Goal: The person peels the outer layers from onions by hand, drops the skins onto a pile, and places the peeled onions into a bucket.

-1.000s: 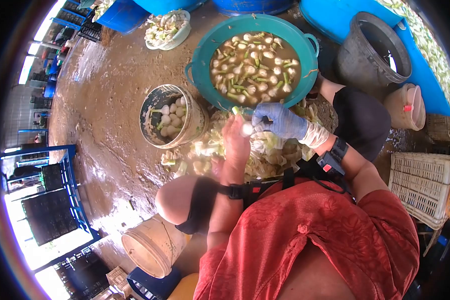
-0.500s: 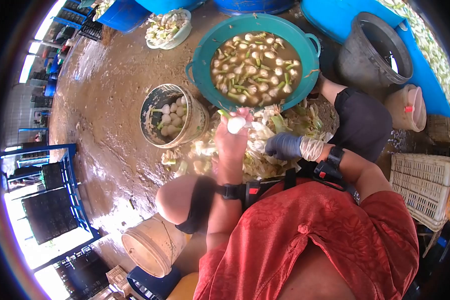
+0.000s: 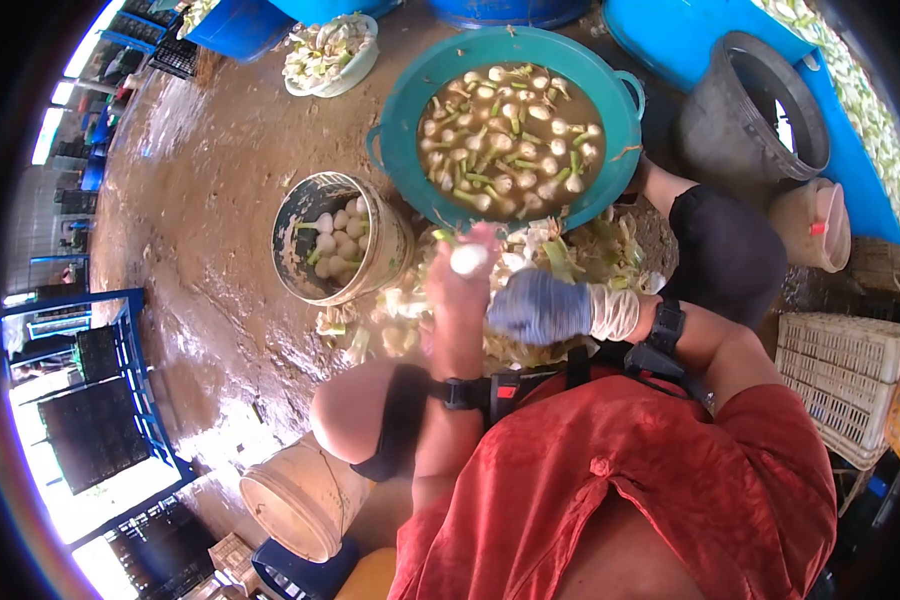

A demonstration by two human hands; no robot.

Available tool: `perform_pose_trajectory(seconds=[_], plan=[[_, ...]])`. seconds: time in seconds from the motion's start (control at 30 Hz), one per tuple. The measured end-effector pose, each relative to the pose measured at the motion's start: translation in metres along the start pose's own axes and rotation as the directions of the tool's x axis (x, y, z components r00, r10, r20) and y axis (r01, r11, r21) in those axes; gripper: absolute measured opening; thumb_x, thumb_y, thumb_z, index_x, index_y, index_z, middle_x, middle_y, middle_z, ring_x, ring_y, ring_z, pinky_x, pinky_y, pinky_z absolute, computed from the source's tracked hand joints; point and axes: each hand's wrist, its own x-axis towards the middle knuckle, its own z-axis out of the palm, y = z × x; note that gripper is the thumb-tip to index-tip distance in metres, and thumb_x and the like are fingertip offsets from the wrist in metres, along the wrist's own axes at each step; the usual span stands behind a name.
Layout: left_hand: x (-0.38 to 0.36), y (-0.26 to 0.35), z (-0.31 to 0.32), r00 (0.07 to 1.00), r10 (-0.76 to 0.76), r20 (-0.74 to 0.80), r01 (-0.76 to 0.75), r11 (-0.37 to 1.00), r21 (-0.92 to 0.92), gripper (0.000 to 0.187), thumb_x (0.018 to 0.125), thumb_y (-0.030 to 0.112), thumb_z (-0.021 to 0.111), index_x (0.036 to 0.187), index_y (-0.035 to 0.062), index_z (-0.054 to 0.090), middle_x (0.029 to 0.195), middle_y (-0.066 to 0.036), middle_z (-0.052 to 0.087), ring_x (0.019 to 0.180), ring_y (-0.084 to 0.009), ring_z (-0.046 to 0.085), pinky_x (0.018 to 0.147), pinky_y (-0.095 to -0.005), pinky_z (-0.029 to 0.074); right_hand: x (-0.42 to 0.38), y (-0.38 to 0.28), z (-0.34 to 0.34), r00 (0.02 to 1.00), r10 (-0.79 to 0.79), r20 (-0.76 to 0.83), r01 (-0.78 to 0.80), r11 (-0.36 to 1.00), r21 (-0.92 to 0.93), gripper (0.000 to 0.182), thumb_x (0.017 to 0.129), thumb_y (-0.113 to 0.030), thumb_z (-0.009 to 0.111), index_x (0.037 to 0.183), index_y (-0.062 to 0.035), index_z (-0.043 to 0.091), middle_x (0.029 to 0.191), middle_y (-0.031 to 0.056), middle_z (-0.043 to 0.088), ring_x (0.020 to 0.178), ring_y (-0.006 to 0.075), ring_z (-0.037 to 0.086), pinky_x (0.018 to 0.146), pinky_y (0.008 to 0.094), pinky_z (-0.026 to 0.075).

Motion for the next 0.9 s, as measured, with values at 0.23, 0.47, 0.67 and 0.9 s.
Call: perform_pose_trajectory(seconds=[0.23, 0.47, 0.67, 0.9], plan=[[-0.008, 0.068, 0.064, 0.965, 0.224, -0.135, -0.239, 0.964, -0.113, 0.076, 0.095, 0.051, 0.021, 0.137, -0.012, 0.011, 0.147, -0.025, 0.008, 0.138, -0.0345, 0.007, 0.114, -0.0431, 0.009, 0.029, 0.082, -0.036, 0.865, 0.385, 0.321, -0.337, 0.921, -0.197, 0.023, 0.078, -0.03, 0.061, 0.071, -0.008, 0.062, 0.067, 0.0119, 0.061, 0.061, 0.0311, 0.058, 0.058, 0.0408, 0.045], [0.006, 0.033, 0.027, 0.982, 0.161, -0.095, -0.131, 0.956, 0.262, 0.038, 0.096, 0.03, 0.039, 0.114, -0.0023, 0.045, 0.12, -0.018, 0.048, 0.108, -0.0308, 0.049, 0.094, -0.0429, 0.04, 0.085, 0.277, -0.047, 0.681, 0.718, 0.146, -0.485, 0.591, -0.645, 0.026, 0.082, -0.019, 0.051, 0.105, -0.0105, 0.062, 0.107, 0.0141, 0.062, 0.098, 0.0309, 0.06, 0.085, 0.0442, 0.046], [0.013, 0.036, 0.01, 0.974, 0.107, -0.201, -0.015, 0.91, 0.414, 0.033, 0.095, 0.033, 0.042, 0.107, 0.0031, 0.051, 0.114, -0.015, 0.055, 0.102, -0.027, 0.056, 0.087, -0.0375, 0.047, 0.082, 0.316, 0.001, 0.469, 0.851, 0.238, -0.294, 0.404, -0.866, 0.039, 0.083, -0.016, 0.052, 0.122, -0.0226, 0.057, 0.136, 0.0111, 0.044, 0.132, 0.0314, 0.032, 0.106, 0.0597, 0.016], [0.004, 0.028, 0.026, 0.972, 0.1, -0.214, -0.008, 0.92, 0.391, 0.024, 0.093, 0.023, 0.052, 0.102, 0.0013, 0.054, 0.105, -0.016, 0.06, 0.089, -0.0249, 0.062, 0.075, -0.0342, 0.052, 0.056, 0.313, -0.029, 0.585, 0.809, 0.055, -0.802, 0.568, 0.185, 0.035, 0.073, -0.012, 0.067, 0.108, -0.01, 0.059, 0.105, 0.0138, 0.061, 0.086, 0.0253, 0.062, 0.078, 0.0302, 0.051]])
